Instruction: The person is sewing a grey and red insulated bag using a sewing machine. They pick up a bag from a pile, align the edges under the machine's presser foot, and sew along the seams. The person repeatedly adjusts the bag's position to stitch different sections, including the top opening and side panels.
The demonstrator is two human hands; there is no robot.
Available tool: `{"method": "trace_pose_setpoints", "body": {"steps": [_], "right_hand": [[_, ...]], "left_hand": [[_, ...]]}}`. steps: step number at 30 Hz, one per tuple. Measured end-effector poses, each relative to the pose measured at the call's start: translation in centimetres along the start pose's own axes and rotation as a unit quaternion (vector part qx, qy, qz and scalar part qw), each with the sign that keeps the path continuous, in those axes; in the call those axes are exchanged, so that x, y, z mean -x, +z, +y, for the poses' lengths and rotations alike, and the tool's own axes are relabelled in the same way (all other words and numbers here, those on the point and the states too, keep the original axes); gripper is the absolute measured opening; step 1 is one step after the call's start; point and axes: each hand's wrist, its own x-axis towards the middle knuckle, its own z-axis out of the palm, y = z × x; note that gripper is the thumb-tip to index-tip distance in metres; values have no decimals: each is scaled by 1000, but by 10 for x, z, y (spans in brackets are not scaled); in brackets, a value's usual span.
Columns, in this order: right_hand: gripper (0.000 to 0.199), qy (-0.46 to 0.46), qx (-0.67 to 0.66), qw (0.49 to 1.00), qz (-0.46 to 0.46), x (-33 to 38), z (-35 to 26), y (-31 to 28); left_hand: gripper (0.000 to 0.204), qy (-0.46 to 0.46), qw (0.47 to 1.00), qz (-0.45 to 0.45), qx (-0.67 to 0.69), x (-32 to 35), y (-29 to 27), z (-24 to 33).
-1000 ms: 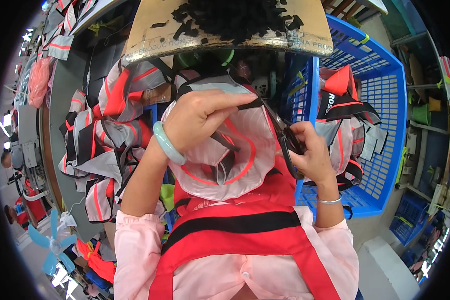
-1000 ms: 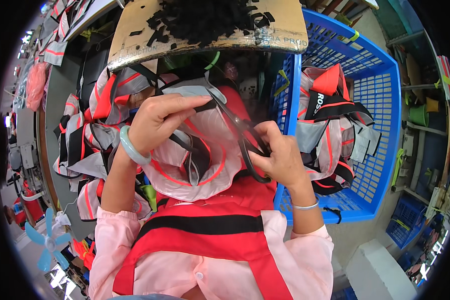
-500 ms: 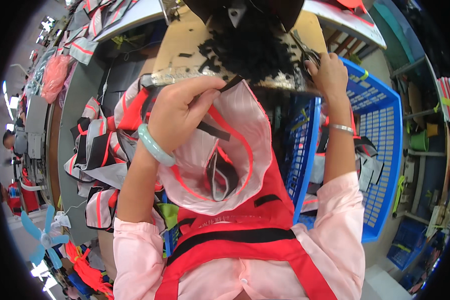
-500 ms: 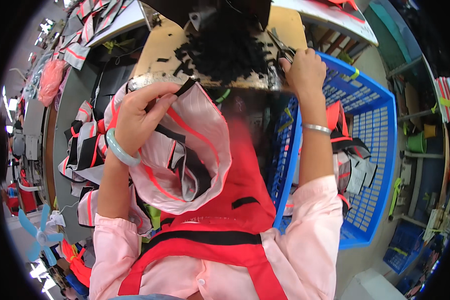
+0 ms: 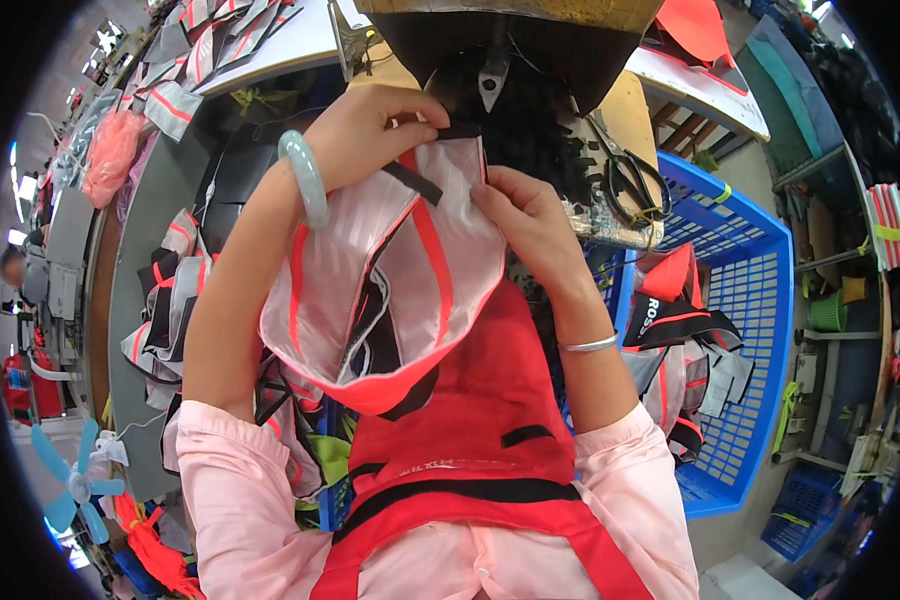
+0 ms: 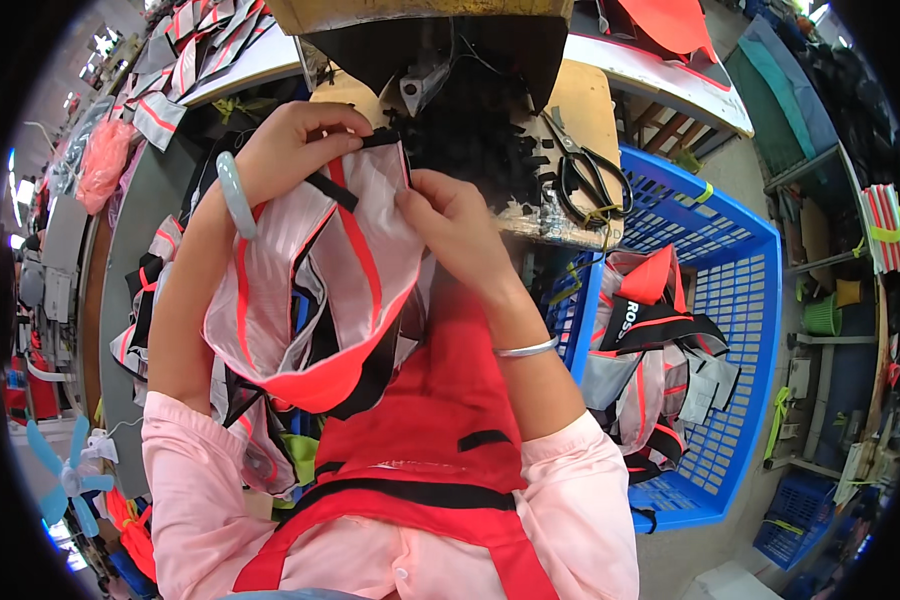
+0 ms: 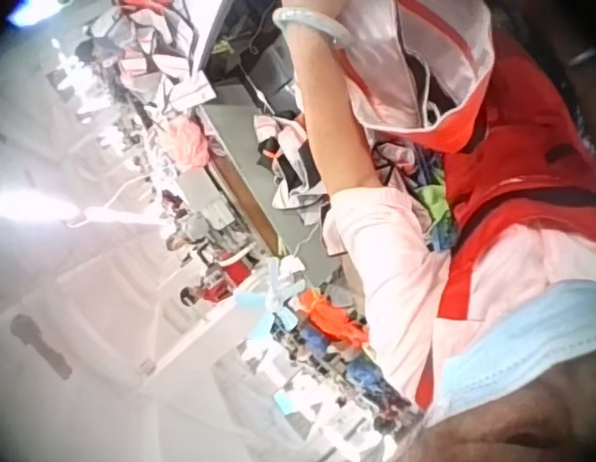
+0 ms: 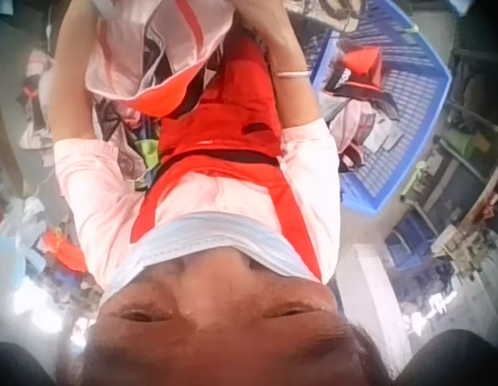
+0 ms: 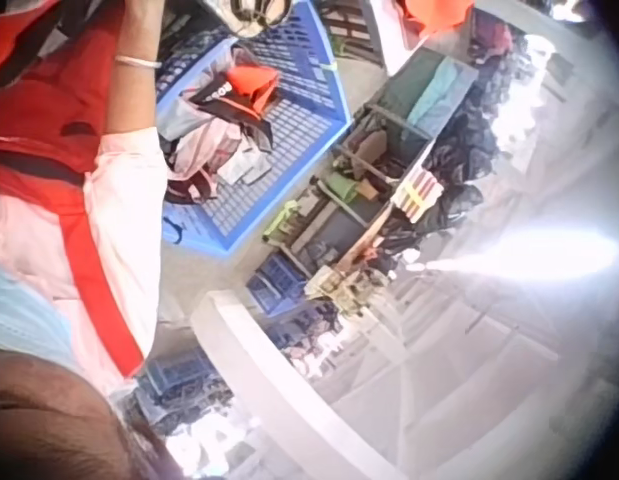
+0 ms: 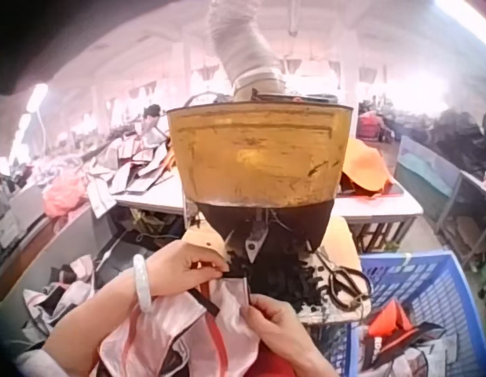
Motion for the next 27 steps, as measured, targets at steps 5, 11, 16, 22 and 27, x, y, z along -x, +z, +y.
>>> {"method": "trace_pose_setpoints", "body": {"steps": [5, 11, 16, 22, 27], "right_hand": [[21, 19, -25, 999, 23, -21, 3, -4], [21, 18, -12, 999, 29, -32, 9, -9], [21, 25, 14, 1000, 12, -32, 9, -13], [19, 50, -13, 998, -26, -1, 6, -14], [21, 81, -42, 994, 68, 74, 36, -32]], "left_hand": [[20, 20, 1000, 1, -8, -26, 2, -23], [19, 30, 999, 9, 12, -33, 2, -25], [20, 21, 1000, 8, 20, -30, 3, -24], [14, 22, 999, 46, 6, 9, 9, -4], [12, 1, 977, 118, 175, 52, 21, -11]]}}
